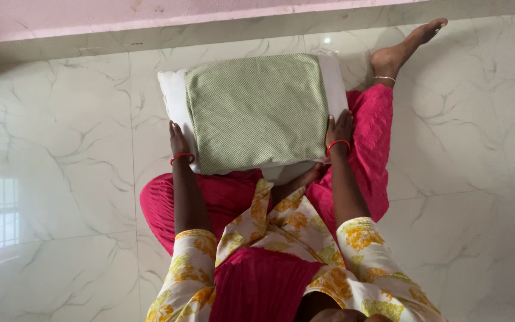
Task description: The person sits on the floor and puts pillowcases on pillows. They handle three pillows, inserting each into a different patterned pillowcase and smoothing the fabric.
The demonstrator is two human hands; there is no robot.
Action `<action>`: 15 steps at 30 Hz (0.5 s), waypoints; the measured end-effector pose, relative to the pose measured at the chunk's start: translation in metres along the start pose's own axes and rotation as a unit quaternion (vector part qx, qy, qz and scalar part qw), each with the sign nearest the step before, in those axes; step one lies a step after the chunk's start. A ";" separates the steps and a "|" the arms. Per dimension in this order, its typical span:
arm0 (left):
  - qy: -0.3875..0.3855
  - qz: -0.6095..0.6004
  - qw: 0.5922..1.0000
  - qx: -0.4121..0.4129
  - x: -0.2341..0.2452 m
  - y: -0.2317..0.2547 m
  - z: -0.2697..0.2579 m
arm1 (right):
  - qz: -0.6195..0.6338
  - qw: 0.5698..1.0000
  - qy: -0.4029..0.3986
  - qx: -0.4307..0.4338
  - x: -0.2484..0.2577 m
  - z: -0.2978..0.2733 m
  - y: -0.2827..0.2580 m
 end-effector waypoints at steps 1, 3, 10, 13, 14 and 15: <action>0.006 -0.001 1.000 0.010 0.000 0.002 -0.004 | 0.069 0.998 0.004 0.012 0.001 0.000 0.002; 0.061 0.229 0.971 0.005 -0.009 0.015 -0.018 | 0.141 0.988 0.062 -0.008 0.008 -0.007 0.010; -0.134 0.471 0.808 -0.327 -0.175 0.049 -0.158 | 0.127 0.960 0.111 0.223 0.014 -0.101 -0.163; -0.120 0.451 0.792 -0.393 -0.194 0.033 -0.155 | 0.154 0.897 0.012 0.414 -0.009 -0.137 -0.223; -0.118 0.439 0.800 -0.393 -0.195 0.027 -0.148 | 0.128 0.904 0.001 0.408 -0.017 -0.133 -0.221; -0.105 0.415 0.828 -0.363 -0.187 0.022 -0.138 | 0.103 0.910 -0.012 0.402 -0.025 -0.128 -0.215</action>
Point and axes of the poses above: each hand's wrist, its own z-axis towards the middle knuckle, its own x-axis out of the back of the hand, y = z × x, the point moved 7 cm from there along z, towards the middle knuckle, and after that the axes turned 12 degrees about -z, right-handed, at the moved point
